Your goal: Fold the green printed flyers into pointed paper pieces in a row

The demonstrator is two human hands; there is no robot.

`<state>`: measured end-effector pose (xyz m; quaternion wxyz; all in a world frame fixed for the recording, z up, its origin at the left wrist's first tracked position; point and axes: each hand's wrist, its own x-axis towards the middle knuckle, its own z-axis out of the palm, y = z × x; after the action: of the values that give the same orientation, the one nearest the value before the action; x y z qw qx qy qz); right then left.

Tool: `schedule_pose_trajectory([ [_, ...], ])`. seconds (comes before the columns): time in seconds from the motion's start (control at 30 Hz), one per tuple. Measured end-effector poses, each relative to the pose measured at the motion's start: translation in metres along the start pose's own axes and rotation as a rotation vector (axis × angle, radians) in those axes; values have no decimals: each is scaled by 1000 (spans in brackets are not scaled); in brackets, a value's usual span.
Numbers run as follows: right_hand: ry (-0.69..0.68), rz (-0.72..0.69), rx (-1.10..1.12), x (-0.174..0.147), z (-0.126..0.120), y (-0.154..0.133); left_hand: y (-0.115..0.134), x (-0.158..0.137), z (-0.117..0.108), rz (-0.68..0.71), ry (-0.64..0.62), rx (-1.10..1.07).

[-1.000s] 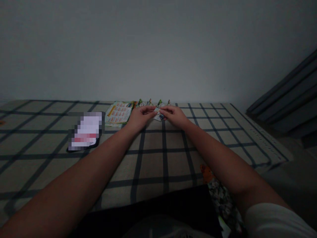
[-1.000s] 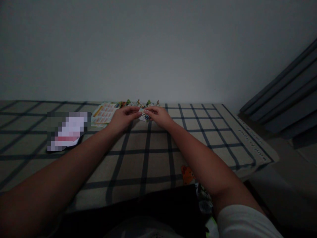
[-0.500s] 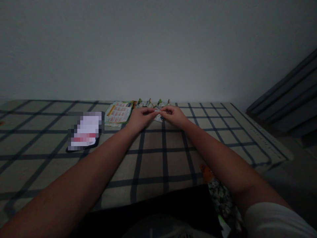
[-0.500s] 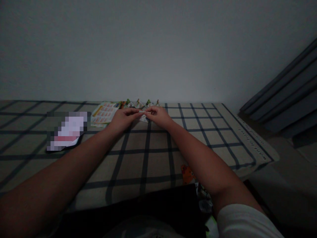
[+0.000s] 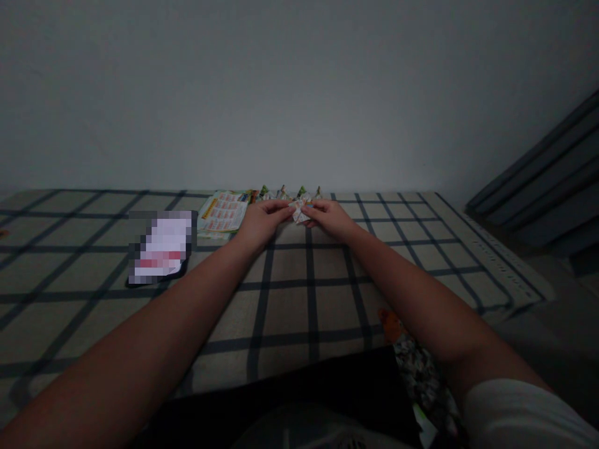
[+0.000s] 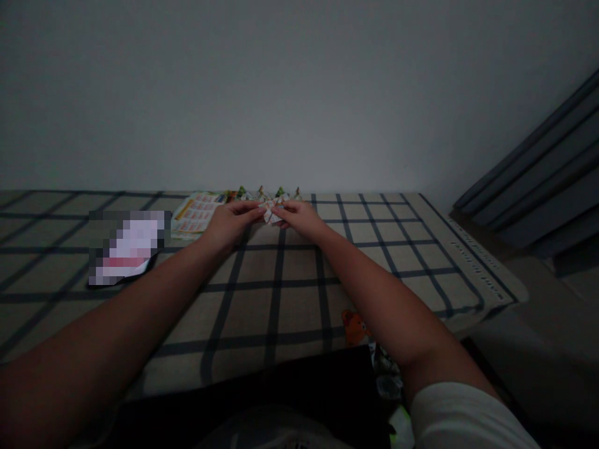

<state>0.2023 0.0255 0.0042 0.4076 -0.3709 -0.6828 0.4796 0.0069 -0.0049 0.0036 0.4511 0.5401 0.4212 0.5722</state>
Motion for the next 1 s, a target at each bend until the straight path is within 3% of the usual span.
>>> schedule_pose_trajectory([
  [0.4, 36, -39, -146, -6, -1, -12, 7, -3, 4, -219, -77, -199],
  [0.57, 1, -71, -205, -6, -3, -16, 3, -2, 5, -207, -77, -228],
  [0.77, 2, -48, -128, -6, 0, -14, 2, 0, 4, -159, -74, -165],
  [1.0, 65, -48, -106, -5, 0, -12, 4, -1, 4, -184, -63, -142],
])
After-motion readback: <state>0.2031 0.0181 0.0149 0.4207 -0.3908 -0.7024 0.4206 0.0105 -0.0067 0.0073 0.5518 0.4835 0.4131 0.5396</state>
